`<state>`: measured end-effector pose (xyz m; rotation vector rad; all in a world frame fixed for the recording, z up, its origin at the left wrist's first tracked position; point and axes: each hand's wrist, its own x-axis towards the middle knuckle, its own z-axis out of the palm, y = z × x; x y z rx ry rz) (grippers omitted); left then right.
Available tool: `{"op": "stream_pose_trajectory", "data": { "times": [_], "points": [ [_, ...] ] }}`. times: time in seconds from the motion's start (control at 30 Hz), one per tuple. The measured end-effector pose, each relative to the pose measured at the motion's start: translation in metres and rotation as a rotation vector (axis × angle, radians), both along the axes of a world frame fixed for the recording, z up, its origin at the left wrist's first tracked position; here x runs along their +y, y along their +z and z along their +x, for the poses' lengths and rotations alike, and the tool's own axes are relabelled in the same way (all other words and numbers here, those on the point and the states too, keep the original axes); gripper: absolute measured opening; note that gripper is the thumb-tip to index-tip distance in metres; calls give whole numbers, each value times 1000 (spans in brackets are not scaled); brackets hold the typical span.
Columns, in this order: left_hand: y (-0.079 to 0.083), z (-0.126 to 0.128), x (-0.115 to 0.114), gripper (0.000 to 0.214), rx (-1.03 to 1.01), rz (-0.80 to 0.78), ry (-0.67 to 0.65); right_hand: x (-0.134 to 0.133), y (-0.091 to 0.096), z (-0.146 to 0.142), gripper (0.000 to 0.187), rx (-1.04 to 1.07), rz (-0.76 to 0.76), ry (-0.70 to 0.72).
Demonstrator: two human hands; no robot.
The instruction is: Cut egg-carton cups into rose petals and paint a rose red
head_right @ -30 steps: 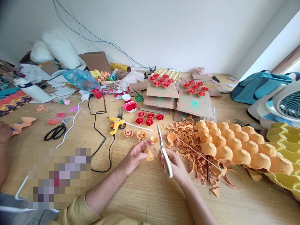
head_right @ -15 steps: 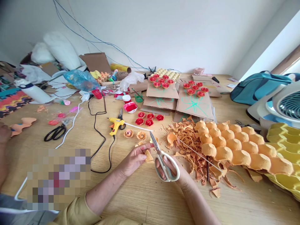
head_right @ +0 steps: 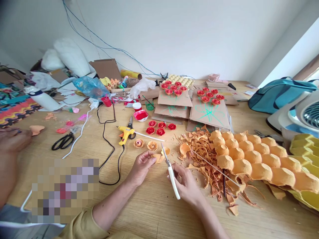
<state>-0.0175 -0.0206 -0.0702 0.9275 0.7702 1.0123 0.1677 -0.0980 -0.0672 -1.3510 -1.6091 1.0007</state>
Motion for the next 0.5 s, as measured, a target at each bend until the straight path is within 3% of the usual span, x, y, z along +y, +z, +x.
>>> {"op": "stream_pose_trajectory", "data": {
  "times": [0.23, 0.5],
  "points": [
    [-1, -1, 3, 33, -2, -9, 106, 3, 0, -4, 23, -478, 211, -9],
    [1, 0, 3, 31, -63, -46, 139, 4, -1, -3, 19, -628, 292, -32]
  ]
}}
